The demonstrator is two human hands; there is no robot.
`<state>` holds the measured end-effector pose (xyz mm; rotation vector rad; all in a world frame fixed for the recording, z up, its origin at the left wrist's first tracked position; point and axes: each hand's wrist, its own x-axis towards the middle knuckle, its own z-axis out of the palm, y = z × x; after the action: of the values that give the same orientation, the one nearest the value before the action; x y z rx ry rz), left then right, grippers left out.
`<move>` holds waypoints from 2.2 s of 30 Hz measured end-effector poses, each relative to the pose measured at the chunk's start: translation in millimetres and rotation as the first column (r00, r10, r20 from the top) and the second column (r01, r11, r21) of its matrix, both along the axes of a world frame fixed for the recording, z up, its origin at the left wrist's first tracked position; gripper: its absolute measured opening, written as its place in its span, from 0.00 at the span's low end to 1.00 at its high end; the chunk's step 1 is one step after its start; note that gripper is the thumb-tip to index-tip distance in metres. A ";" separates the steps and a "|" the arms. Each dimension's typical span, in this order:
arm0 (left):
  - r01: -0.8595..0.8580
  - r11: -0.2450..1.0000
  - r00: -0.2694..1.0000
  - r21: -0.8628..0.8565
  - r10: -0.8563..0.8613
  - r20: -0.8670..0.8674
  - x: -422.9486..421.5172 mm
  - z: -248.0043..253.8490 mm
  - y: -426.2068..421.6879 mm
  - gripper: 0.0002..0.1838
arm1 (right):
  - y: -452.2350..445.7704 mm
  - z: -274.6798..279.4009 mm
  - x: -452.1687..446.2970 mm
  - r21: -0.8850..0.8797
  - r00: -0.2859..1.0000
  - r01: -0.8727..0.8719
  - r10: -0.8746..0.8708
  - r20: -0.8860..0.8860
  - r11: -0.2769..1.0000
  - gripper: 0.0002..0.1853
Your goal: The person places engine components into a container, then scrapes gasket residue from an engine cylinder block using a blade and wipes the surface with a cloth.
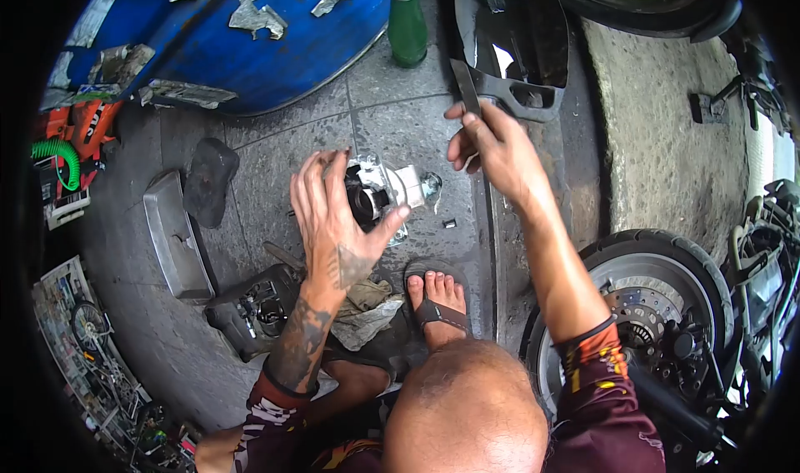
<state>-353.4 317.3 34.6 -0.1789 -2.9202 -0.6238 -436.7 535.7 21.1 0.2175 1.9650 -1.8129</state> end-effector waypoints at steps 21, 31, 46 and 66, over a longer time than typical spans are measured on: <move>-0.337 0.765 0.928 0.548 0.368 0.058 18.8 -16.8 -86.0 0.26 | -4.1 18.5 105.8 -0.256 0.928 0.361 -0.373 0.005 0.897 0.08; -0.023 1.000 0.998 0.013 0.022 0.055 43.9 -9.8 -22.3 0.59 | -21.7 -36.2 107.8 0.042 0.947 0.317 -0.319 0.045 0.947 0.20; 0.078 0.996 0.997 0.033 -0.077 -0.021 29.2 -27.2 -49.9 0.62 | -41.4 1.9 51.6 0.507 0.913 -0.167 0.326 -0.244 0.846 0.16; 0.095 0.992 0.980 0.088 -0.108 0.164 -11.5 -3.2 -58.7 0.46 | -52.9 -23.9 69.4 -0.153 0.957 -0.173 0.203 0.207 0.973 0.17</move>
<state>-365.0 258.5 31.4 -0.2802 -3.0565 -0.8070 -367.2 482.9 -2.8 0.1743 1.6460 -1.7091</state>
